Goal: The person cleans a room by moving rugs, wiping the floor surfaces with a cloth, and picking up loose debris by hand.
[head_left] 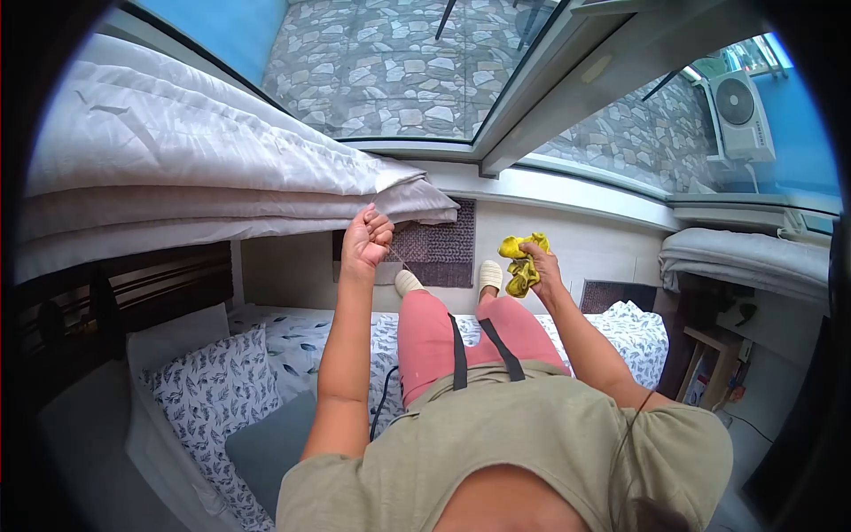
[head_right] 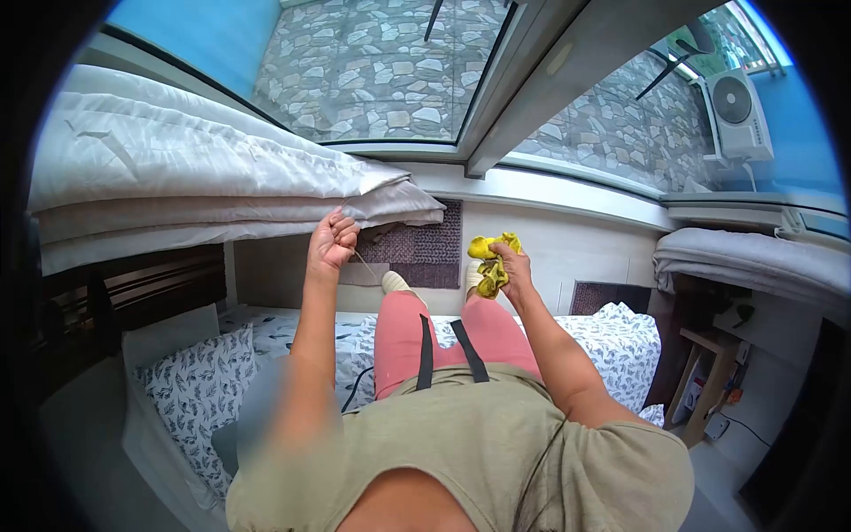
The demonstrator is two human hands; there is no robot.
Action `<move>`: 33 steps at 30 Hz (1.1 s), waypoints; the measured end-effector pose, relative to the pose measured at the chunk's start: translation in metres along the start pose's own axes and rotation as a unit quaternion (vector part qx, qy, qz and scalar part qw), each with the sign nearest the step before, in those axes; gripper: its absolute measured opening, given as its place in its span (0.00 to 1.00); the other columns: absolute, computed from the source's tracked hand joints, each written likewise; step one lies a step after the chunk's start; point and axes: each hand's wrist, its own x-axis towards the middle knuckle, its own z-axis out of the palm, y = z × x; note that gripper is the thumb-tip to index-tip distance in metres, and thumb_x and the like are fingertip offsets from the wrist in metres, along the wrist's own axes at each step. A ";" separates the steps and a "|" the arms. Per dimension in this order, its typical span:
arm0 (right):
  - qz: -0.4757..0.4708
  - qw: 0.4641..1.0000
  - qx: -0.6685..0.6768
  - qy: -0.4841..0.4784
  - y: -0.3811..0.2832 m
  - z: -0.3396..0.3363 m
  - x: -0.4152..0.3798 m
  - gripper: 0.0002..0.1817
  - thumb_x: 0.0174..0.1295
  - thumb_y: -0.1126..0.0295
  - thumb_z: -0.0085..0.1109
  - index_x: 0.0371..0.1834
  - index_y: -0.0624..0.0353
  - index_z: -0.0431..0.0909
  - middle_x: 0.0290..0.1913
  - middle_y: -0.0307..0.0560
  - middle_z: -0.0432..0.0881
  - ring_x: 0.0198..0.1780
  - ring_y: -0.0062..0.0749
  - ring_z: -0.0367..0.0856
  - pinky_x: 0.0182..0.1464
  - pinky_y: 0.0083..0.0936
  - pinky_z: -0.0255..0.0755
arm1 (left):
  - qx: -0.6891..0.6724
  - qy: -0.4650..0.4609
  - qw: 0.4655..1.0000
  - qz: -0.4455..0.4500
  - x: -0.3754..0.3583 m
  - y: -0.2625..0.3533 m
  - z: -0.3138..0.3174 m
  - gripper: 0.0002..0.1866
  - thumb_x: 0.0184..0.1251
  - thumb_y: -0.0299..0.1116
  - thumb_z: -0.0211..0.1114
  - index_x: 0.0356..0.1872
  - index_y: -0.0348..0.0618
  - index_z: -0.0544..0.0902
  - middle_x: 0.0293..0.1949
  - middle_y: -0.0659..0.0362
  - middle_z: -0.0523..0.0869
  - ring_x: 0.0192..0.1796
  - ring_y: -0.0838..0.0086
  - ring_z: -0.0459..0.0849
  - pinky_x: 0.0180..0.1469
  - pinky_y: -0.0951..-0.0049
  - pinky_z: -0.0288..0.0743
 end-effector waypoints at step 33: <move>-0.686 0.334 -0.629 -0.146 0.280 0.319 0.481 0.12 0.59 0.66 0.47 0.42 0.58 0.72 0.57 0.51 0.70 0.61 0.46 0.66 0.58 0.54 0.59 | 0.081 0.140 0.978 0.133 0.242 0.191 -0.201 0.19 0.66 0.34 0.55 0.15 0.50 0.60 0.12 0.69 0.54 0.14 0.85 0.48 0.14 0.81 0.39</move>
